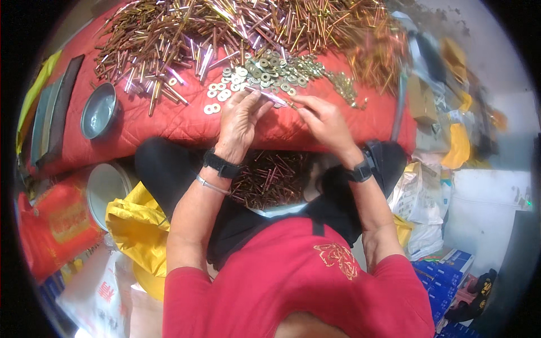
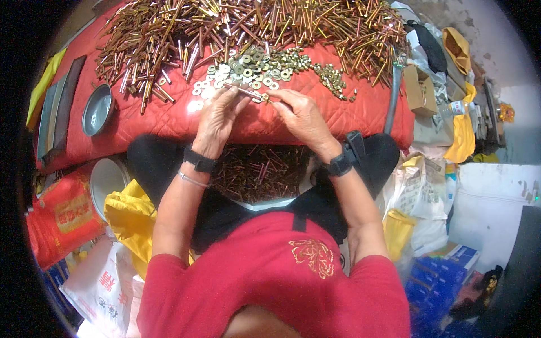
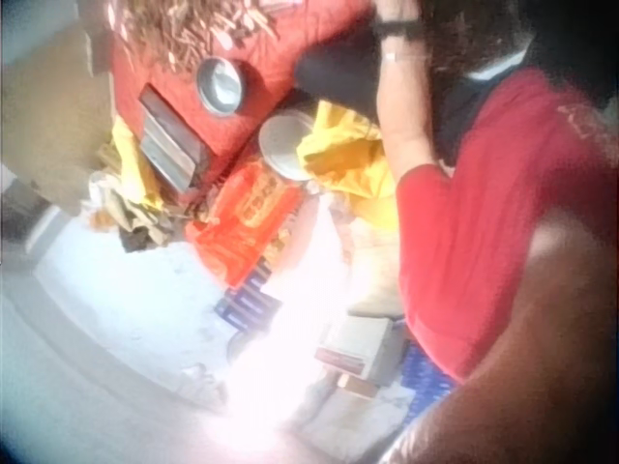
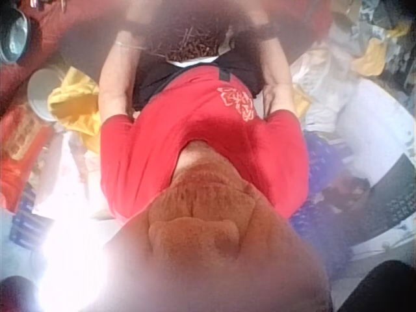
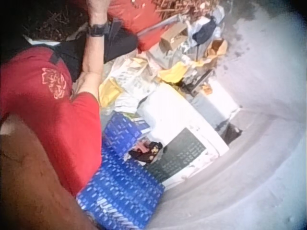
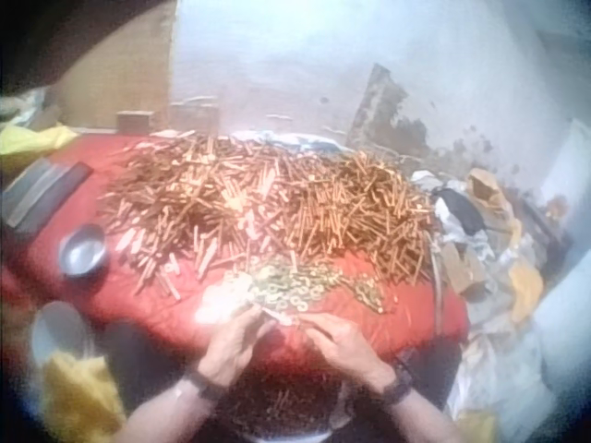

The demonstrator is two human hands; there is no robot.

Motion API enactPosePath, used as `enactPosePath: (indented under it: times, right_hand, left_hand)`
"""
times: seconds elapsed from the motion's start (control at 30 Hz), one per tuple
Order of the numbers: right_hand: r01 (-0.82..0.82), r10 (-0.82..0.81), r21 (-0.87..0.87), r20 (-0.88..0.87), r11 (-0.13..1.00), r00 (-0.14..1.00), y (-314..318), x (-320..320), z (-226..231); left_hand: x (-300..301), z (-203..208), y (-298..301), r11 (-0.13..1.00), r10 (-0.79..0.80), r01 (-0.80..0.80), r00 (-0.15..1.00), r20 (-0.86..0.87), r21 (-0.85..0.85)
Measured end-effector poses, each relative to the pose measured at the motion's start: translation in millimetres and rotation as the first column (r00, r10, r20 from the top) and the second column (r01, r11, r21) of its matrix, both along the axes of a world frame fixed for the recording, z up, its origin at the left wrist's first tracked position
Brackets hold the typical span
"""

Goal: The recorder is assembling metal rods and washers on a work surface.

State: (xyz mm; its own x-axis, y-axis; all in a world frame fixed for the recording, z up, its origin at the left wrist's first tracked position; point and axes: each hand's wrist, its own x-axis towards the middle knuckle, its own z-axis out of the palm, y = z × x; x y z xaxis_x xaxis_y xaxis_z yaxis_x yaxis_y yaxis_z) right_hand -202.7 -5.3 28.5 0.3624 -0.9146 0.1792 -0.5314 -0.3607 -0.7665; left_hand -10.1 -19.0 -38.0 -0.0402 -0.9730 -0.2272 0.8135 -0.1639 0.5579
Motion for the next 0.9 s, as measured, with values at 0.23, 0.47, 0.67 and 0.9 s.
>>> enactPosePath:
  times: [0.23, 0.47, 0.67, 0.9]
  right_hand:
    - [-0.016, 0.020, -0.071, 0.051, 0.997, 0.998, -3.6, 1.3, -4.5]
    - [0.032, -0.018, -0.145, 0.101, 0.989, 0.995, -6.2, 0.2, 9.9]
    - [-0.082, 0.086, -0.154, 0.017, 0.985, 0.996, -8.9, -4.6, 17.9]
    - [-0.386, 0.408, 0.214, -0.067, 0.897, 0.911, -10.6, -30.5, 26.2]
  left_hand:
    - [-1.4, 3.9, 1.4, 0.996, -0.051, 0.051, 0.999, 0.008, -0.072]
    - [0.1, 20.2, 4.7, 0.966, -0.238, 0.255, 0.942, 0.238, -0.045]
    - [2.2, 26.7, 10.5, 0.918, -0.357, 0.394, 0.874, 0.330, -0.050]
    - [7.9, 35.6, 7.0, 0.752, -0.430, 0.658, 0.535, 0.728, -0.040]
